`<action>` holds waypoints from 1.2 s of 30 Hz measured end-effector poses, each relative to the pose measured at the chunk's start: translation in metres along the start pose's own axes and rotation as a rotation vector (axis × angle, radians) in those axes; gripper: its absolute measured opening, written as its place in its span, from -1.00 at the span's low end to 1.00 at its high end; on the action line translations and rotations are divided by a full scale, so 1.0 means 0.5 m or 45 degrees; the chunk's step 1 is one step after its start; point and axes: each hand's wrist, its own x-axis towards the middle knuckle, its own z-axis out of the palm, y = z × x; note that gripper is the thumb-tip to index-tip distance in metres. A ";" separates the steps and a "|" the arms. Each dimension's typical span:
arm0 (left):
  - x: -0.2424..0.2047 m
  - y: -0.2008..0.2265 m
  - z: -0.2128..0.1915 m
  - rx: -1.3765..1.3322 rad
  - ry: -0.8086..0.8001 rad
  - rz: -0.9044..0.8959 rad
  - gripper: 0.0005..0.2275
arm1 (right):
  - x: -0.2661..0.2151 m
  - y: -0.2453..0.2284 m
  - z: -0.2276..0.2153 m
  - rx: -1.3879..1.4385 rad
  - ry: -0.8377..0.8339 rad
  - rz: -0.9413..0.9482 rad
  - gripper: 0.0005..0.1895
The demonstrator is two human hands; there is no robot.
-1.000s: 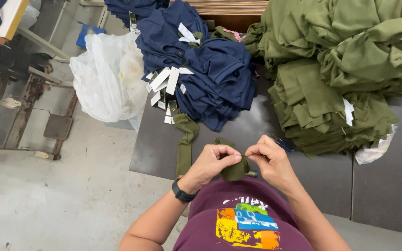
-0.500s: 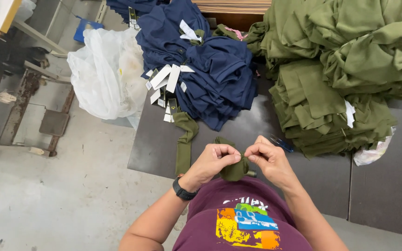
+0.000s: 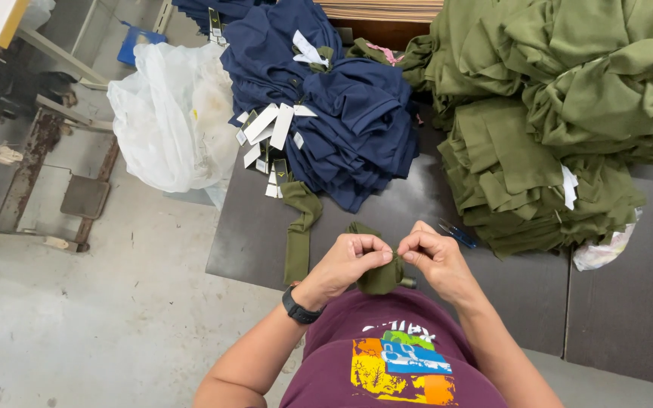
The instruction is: Trimming loose threads from green fabric components using snips and folding them for storage.
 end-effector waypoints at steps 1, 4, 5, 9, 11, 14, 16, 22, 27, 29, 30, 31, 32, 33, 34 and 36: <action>0.000 0.000 0.000 0.000 0.001 0.000 -0.89 | 0.001 0.000 0.000 0.000 -0.001 0.000 -0.88; 0.002 -0.003 0.000 -0.011 -0.023 0.011 -0.89 | 0.005 0.001 0.002 0.024 0.007 0.001 -0.89; 0.005 -0.004 -0.001 -0.010 -0.027 0.019 -0.89 | 0.007 0.003 0.002 0.033 0.004 0.005 -0.89; 0.007 -0.002 -0.001 -0.018 -0.034 0.028 -0.88 | 0.011 0.009 0.002 0.066 -0.002 -0.001 -0.90; 0.012 -0.009 -0.005 -0.027 -0.038 0.027 -0.88 | 0.013 0.005 0.003 0.073 -0.003 -0.004 -0.90; 0.019 -0.023 -0.010 -0.041 -0.044 0.024 -0.88 | 0.014 0.009 0.003 0.090 -0.003 -0.011 -0.90; 0.021 -0.027 -0.011 -0.046 -0.045 0.025 -0.88 | 0.014 0.015 0.004 0.101 -0.003 -0.016 -0.89; 0.030 -0.038 -0.014 -0.048 -0.058 0.003 -0.89 | 0.017 0.026 0.008 0.161 -0.007 -0.016 -0.91; 0.027 -0.025 -0.010 -0.031 -0.055 -0.009 -0.89 | 0.020 0.036 0.008 0.125 -0.001 -0.015 -0.91; 0.024 -0.018 -0.008 -0.022 -0.046 -0.009 -0.89 | 0.018 0.029 0.012 0.122 0.011 -0.008 -0.91; 0.022 -0.014 -0.007 -0.014 -0.037 -0.008 -0.88 | 0.018 0.025 0.014 0.118 0.024 -0.002 -0.91; 0.022 -0.014 -0.009 -0.015 -0.035 -0.007 -0.88 | 0.018 0.025 0.015 0.118 0.021 -0.002 -0.91; 0.022 -0.014 -0.010 -0.005 -0.021 -0.010 -0.88 | 0.017 0.025 0.016 0.112 0.035 0.003 -0.92; 0.023 -0.014 -0.011 0.005 -0.006 -0.012 -0.88 | 0.018 0.024 0.016 0.106 0.049 0.008 -0.93; 0.022 -0.010 -0.010 0.003 -0.004 -0.009 -0.88 | 0.014 0.023 0.016 0.105 0.045 0.007 -0.93; 0.019 0.005 -0.011 0.126 0.043 -0.008 -0.88 | 0.015 0.018 0.019 0.073 0.113 0.083 -0.91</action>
